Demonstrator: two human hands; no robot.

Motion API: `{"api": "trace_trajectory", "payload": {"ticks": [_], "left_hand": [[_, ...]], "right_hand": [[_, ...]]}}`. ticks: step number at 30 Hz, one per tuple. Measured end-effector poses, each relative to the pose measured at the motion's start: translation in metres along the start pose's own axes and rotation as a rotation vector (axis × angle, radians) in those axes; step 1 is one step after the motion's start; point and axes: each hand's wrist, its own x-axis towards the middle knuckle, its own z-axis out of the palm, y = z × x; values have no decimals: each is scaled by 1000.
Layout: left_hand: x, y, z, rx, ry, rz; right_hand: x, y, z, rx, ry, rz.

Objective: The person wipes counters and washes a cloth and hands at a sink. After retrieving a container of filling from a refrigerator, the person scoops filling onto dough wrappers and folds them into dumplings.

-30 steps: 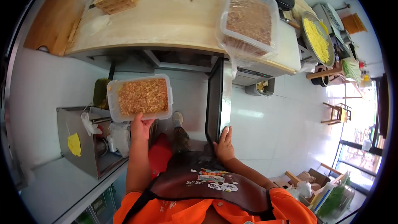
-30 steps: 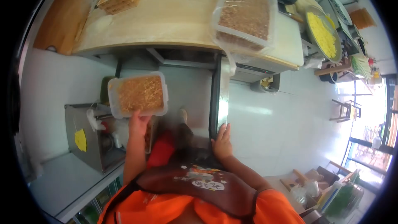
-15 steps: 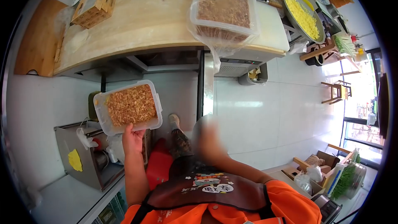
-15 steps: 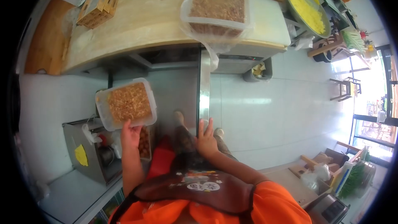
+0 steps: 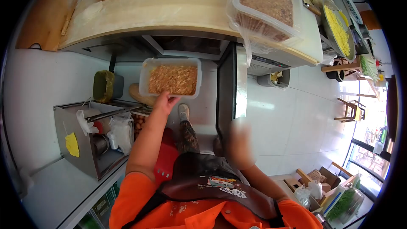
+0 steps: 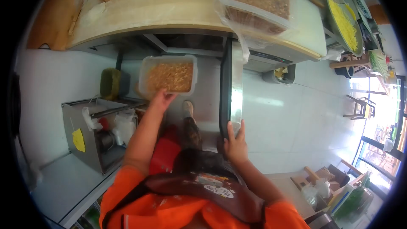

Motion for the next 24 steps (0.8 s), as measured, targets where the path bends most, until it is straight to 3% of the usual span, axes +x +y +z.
{"api": "trace_trajectory", "payload": {"ticks": [3, 11, 24], "left_hand": [[91, -7, 45, 15, -108, -50], [226, 18, 182, 129, -38, -69], [325, 32, 225, 85, -216, -53]], "right_hand": [[2, 8, -9, 19, 78, -14], [12, -1, -19, 10, 32, 42], [-8, -2, 9, -31, 73, 84]]}}
